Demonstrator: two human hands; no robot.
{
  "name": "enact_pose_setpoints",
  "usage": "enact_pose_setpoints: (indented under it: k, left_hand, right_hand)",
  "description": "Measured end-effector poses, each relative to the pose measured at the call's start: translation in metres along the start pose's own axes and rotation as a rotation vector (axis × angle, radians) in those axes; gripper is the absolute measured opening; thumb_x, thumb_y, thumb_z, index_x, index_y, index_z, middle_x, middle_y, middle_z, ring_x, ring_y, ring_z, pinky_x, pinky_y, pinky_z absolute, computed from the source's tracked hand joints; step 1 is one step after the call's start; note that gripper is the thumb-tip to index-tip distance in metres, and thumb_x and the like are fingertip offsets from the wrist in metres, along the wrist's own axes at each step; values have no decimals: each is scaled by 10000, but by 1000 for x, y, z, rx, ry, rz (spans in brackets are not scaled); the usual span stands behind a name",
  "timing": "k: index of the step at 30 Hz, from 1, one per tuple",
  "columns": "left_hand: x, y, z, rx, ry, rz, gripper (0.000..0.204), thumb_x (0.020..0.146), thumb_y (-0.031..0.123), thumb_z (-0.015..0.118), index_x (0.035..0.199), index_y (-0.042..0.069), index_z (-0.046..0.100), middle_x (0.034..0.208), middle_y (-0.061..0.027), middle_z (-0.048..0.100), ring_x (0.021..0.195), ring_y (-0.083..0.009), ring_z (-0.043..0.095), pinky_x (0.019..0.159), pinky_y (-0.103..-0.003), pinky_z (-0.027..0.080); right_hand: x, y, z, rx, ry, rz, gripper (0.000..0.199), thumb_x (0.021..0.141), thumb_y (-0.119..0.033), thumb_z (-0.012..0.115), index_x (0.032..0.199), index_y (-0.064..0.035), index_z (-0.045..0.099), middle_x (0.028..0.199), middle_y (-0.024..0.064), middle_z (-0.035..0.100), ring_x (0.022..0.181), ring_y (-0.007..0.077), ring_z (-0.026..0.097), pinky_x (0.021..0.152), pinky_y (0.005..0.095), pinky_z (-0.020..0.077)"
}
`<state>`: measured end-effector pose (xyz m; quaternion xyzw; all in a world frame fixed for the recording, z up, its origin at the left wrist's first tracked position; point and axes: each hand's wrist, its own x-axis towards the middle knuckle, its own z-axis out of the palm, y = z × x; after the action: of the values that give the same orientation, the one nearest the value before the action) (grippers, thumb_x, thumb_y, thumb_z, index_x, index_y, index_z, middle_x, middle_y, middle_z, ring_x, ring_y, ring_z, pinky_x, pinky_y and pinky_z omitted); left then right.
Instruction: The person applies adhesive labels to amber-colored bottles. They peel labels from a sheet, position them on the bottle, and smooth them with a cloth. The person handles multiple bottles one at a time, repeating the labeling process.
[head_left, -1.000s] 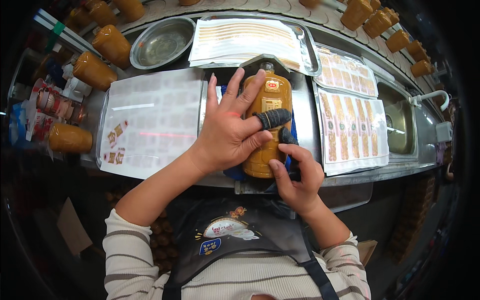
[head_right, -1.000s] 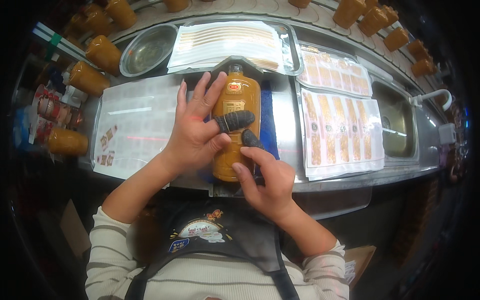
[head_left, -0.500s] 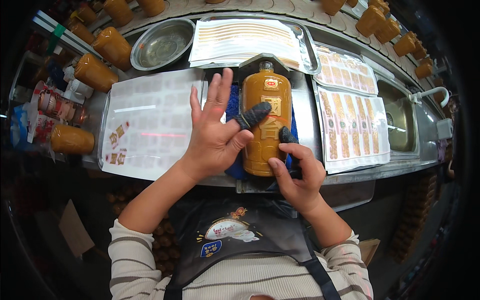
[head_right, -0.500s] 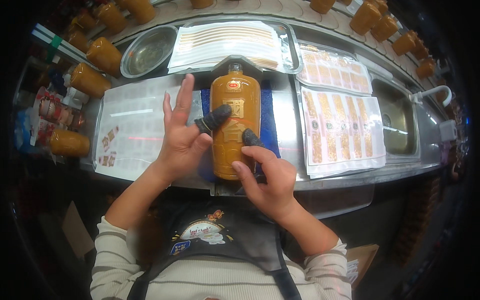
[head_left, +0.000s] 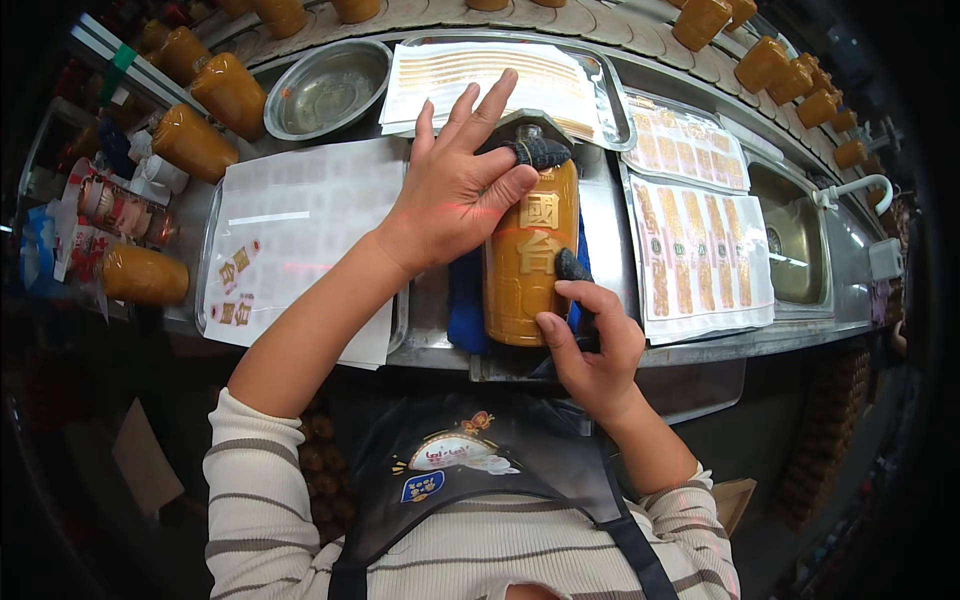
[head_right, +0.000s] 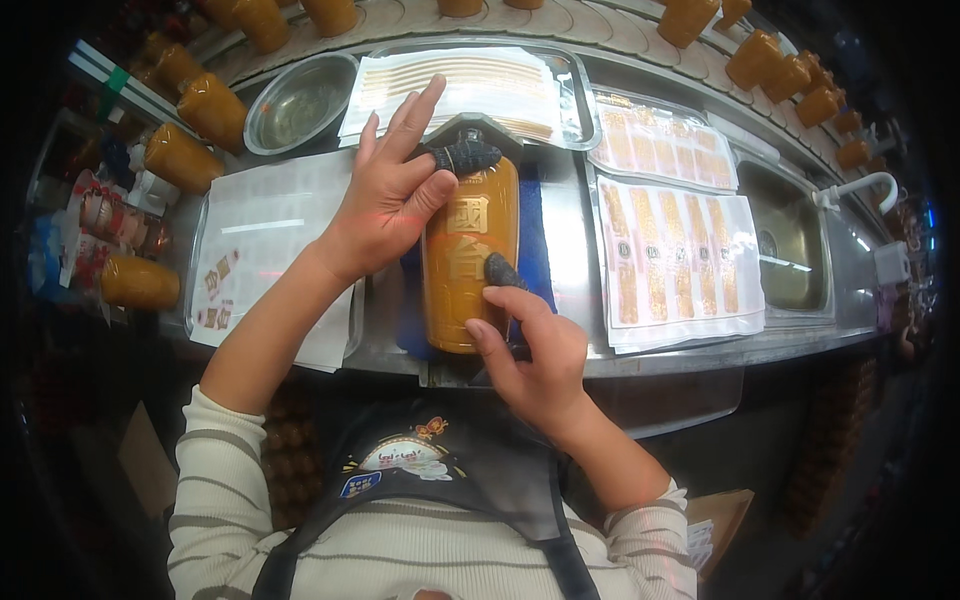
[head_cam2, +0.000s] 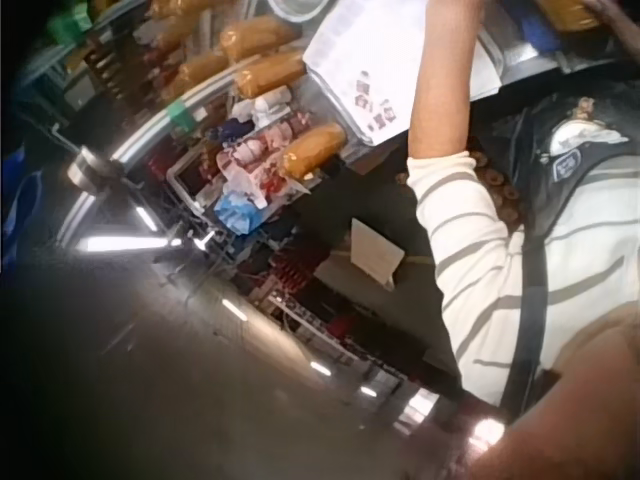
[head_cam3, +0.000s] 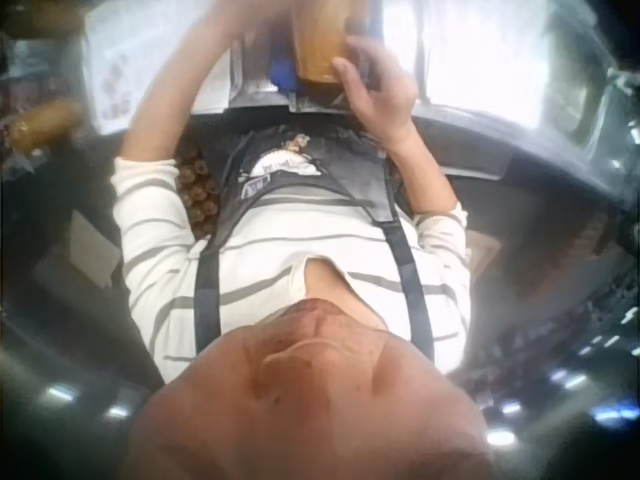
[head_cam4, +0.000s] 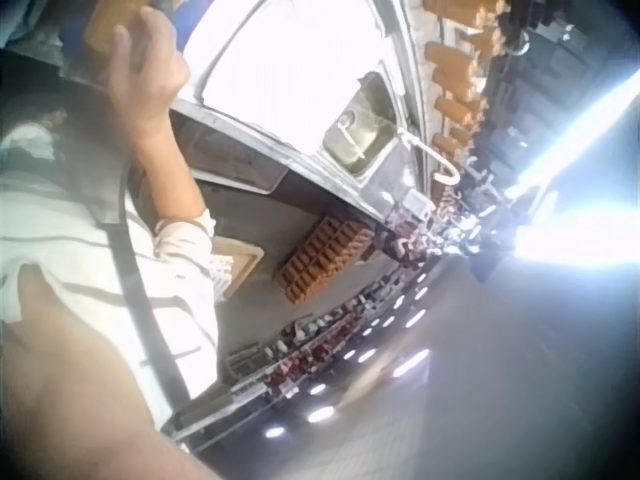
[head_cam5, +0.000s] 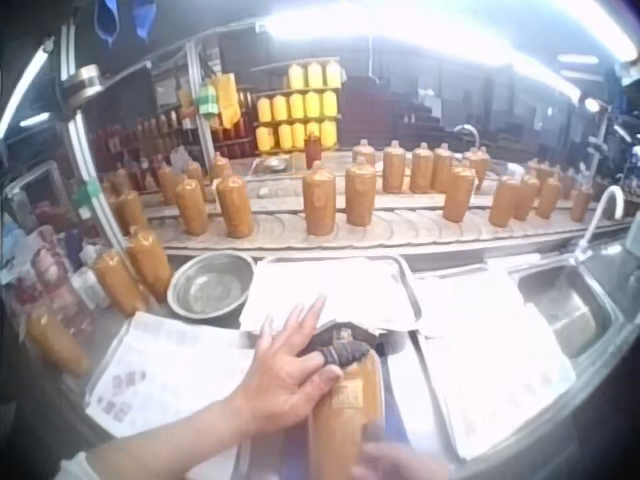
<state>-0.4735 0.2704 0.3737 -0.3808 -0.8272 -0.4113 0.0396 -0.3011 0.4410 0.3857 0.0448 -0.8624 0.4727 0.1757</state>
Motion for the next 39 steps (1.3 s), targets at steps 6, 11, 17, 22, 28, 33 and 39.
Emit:
enact_pose_setpoints:
  k: [6, 11, 17, 22, 28, 33, 39]
  left_hand:
    - [-26, 27, -7, 154, -79, 120, 388, 956, 436, 608, 781, 96, 677, 1635, -112, 289, 1428, -521, 277, 1100, -745, 74]
    - [-49, 52, -6, 196, -143, 160, 435, 986, 446, 542, 819, 77, 698, 1629, -166, 277, 1450, -537, 229, 1086, -762, 71]
    - [-84, 70, 0, -5, -88, 23, 307, 952, 404, 614, 921, 132, 754, 1625, -181, 278, 1451, -508, 244, 1088, -739, 86]
    - [-124, 69, 7, -432, 168, -225, 358, 991, 274, 601, 1183, -11, 700, 1603, -285, 258, 1494, -380, 274, 1185, -516, 173]
    - [-112, 76, 1, -586, 245, -540, 564, 1017, 114, 544, 1506, -80, 339, 1540, -186, 408, 1342, -187, 450, 1120, -328, 344]
    - [-64, 86, 15, -887, 198, -686, 525, 984, 127, 628, 1440, -36, 426, 1367, -132, 543, 1241, -166, 543, 1049, -304, 430]
    - [-53, 87, 27, -764, 166, -724, 549, 948, 99, 672, 1422, -26, 426, 1329, -122, 560, 1196, -187, 572, 1038, -326, 456]
  right_hand:
    - [-5, 1, -16, 318, 177, 451, 186, 926, -76, 707, 1091, -2, 662, 899, -4, 651, 699, 36, 534, 645, 169, 426]
    - [22, 44, -39, 848, 294, 916, 149, 942, -80, 608, 1054, 6, 655, 967, 37, 652, 890, 108, 596, 794, 237, 479]
    - [64, -5, -22, 267, 234, 101, 396, 826, 99, 628, 1194, -38, 578, 1024, 72, 627, 954, 182, 630, 847, 313, 530]
    - [83, -20, -15, -379, -207, -538, 273, 718, 34, 733, 970, -69, 704, 808, 63, 593, 865, 292, 626, 737, 391, 503]
    - [37, -32, -37, -144, -391, -464, 276, 681, -20, 778, 942, -45, 695, 737, 52, 547, 737, 235, 594, 600, 352, 471]
    - [29, -9, -19, 443, 127, 440, 217, 873, -29, 743, 1049, -7, 619, 883, 36, 649, 791, 89, 610, 688, 233, 502]
    - [19, 3, -18, 572, 262, 522, 204, 901, -37, 726, 1045, -8, 585, 928, 16, 627, 822, 55, 583, 718, 198, 490]
